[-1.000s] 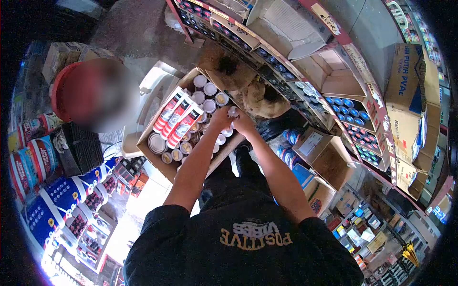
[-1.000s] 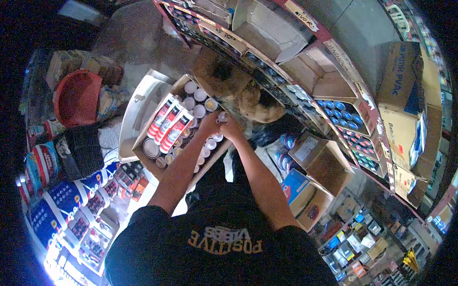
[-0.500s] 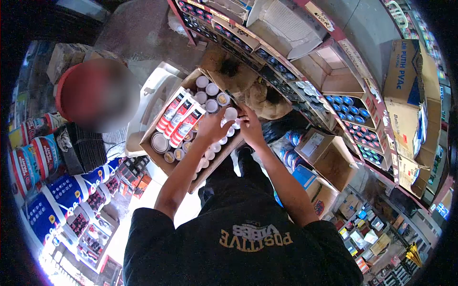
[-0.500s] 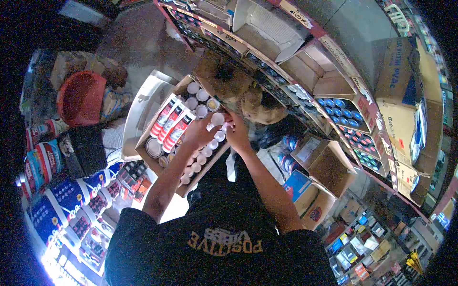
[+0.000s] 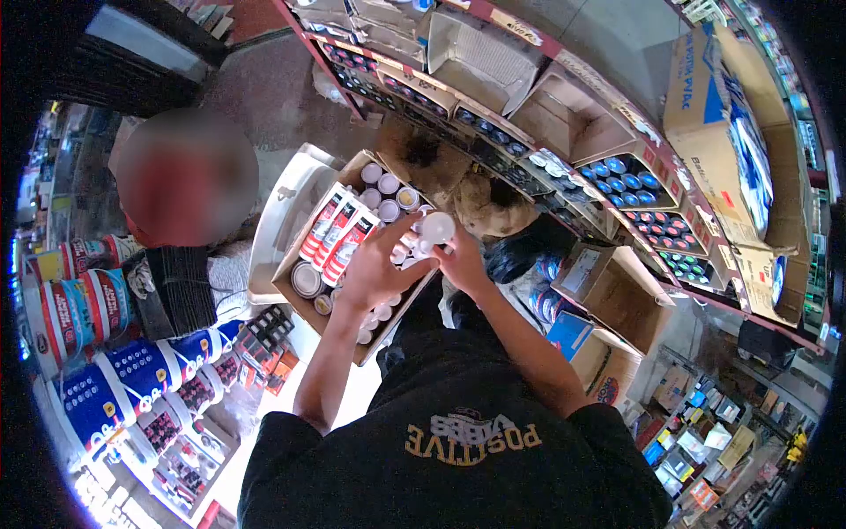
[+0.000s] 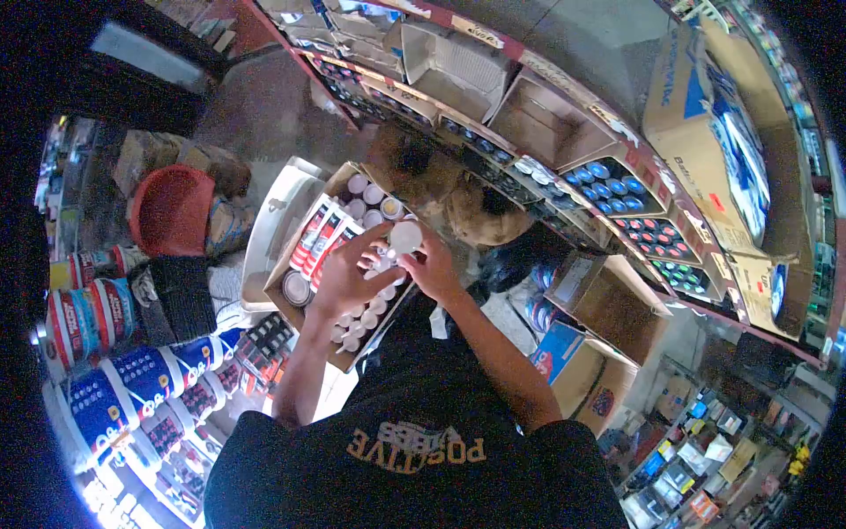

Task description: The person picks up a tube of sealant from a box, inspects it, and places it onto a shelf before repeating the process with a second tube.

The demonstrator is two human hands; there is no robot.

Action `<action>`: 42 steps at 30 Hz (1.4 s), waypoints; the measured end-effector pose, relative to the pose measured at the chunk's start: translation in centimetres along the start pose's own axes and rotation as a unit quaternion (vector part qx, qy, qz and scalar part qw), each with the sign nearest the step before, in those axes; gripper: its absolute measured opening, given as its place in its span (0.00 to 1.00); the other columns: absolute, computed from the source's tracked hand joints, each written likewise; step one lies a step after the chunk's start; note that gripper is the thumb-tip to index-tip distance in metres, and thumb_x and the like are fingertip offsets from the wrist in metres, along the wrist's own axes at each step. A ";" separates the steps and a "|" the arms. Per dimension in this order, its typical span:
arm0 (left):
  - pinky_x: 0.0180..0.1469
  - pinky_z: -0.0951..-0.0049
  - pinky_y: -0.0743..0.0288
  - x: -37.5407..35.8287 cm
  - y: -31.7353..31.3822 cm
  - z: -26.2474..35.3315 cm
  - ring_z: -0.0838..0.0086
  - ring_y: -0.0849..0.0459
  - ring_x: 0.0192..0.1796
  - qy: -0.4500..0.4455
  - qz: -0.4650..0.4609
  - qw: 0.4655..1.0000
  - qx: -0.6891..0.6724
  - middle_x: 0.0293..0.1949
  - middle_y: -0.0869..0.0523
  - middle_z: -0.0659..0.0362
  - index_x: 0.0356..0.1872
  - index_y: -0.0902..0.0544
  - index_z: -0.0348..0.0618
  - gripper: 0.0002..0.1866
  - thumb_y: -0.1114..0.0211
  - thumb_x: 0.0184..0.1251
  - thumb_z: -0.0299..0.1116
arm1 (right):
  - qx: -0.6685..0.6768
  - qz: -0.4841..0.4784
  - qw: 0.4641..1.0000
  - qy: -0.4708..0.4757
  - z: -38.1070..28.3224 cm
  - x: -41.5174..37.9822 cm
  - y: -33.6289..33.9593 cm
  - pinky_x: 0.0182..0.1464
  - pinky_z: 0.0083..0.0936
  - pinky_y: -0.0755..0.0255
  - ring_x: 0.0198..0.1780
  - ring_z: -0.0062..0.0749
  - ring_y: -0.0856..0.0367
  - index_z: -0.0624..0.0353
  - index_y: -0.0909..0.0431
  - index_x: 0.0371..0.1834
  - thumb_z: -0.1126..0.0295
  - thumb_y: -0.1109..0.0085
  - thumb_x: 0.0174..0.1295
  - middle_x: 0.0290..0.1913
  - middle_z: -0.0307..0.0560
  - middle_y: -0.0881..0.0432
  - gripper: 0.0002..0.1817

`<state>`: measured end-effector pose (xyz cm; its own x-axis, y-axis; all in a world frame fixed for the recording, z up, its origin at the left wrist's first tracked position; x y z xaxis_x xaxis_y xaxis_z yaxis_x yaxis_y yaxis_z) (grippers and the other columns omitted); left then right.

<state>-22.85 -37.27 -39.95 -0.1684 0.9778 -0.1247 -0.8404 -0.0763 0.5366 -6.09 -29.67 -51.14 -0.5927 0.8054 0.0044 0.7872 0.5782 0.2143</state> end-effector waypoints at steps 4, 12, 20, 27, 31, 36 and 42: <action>0.61 0.59 0.19 -0.7 -1.1 2.2 0.55 0.13 0.57 -0.002 -0.025 0.996 -0.082 0.61 0.16 0.44 0.74 0.26 0.40 0.42 0.18 0.59 0.39 | 0.170 0.037 0.981 -0.081 -0.7 -1.8 2.5 0.64 0.38 0.19 0.58 0.37 0.13 0.64 0.23 0.63 0.76 0.30 0.66 0.57 0.51 0.15 0.22; 0.75 0.51 0.34 -1.1 -4.6 5.7 0.43 0.29 0.73 -0.068 0.011 0.997 0.041 0.69 0.24 0.40 0.74 0.27 0.41 0.41 0.21 0.59 0.36 | 0.271 0.124 0.952 -0.073 -5.0 -5.6 9.3 0.66 0.34 0.22 0.61 0.33 0.17 0.62 0.27 0.65 0.76 0.31 0.68 0.60 0.47 0.17 0.24; 0.64 0.55 0.23 0.0 -7.2 10.4 0.46 0.16 0.59 -0.152 -0.031 0.988 -0.025 0.56 0.15 0.42 0.66 0.21 0.34 0.35 0.19 0.54 0.30 | 0.346 0.177 0.921 -0.029 -9.4 -9.8 14.8 0.60 0.30 0.20 0.58 0.31 0.16 0.61 0.27 0.68 0.74 0.31 0.69 0.61 0.48 0.18 0.25; 0.59 0.59 0.21 1.4 -6.9 15.7 0.52 0.14 0.53 -0.255 -0.036 0.965 -0.049 0.50 0.14 0.45 0.60 0.19 0.34 0.33 0.16 0.50 0.26 | 0.295 0.256 0.918 0.066 -11.8 -12.7 21.3 0.65 0.38 0.21 0.66 0.35 0.20 0.55 0.39 0.81 0.53 0.44 0.80 0.67 0.46 0.23 0.33; 0.60 0.59 0.21 3.5 -5.3 18.8 0.51 0.14 0.56 -0.310 -0.062 0.949 -0.018 0.52 0.14 0.46 0.59 0.18 0.35 0.33 0.17 0.47 0.23 | 0.322 0.192 0.921 0.102 -17.2 -15.0 25.3 0.68 0.49 0.23 0.71 0.44 0.23 0.59 0.35 0.78 0.35 0.65 0.80 0.73 0.52 0.28 0.41; 0.59 0.58 0.21 6.1 -2.4 25.0 0.49 0.14 0.55 -0.436 -0.112 0.892 0.045 0.54 0.14 0.47 0.59 0.17 0.40 0.32 0.23 0.46 0.18 | 0.240 0.095 0.965 0.048 -19.9 -17.1 29.0 0.72 0.35 0.31 0.68 0.37 0.22 0.69 0.28 0.72 0.39 0.52 0.78 0.67 0.54 0.20 0.40; 0.64 0.58 0.24 7.8 -0.4 32.3 0.54 0.17 0.61 -0.512 -0.187 0.831 0.112 0.59 0.18 0.50 0.58 0.15 0.44 0.29 0.24 0.50 0.19 | 0.133 -0.022 0.991 -0.020 -23.0 -17.3 29.2 0.76 0.33 0.39 0.74 0.33 0.31 0.68 0.38 0.80 0.58 0.40 0.77 0.74 0.50 0.28 0.36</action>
<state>-7.19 -23.29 -14.22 0.7058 0.5869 0.3966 -0.5987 0.1950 0.7768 23.28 -29.71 -22.48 -0.6250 0.7797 -0.0387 0.7805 0.6231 -0.0505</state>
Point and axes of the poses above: each hand's wrist, its own x-axis towards the middle knuckle, its own y-axis out of the back of the hand, z = x × y, the point moved 1 cm from there along x, towards the middle knuckle
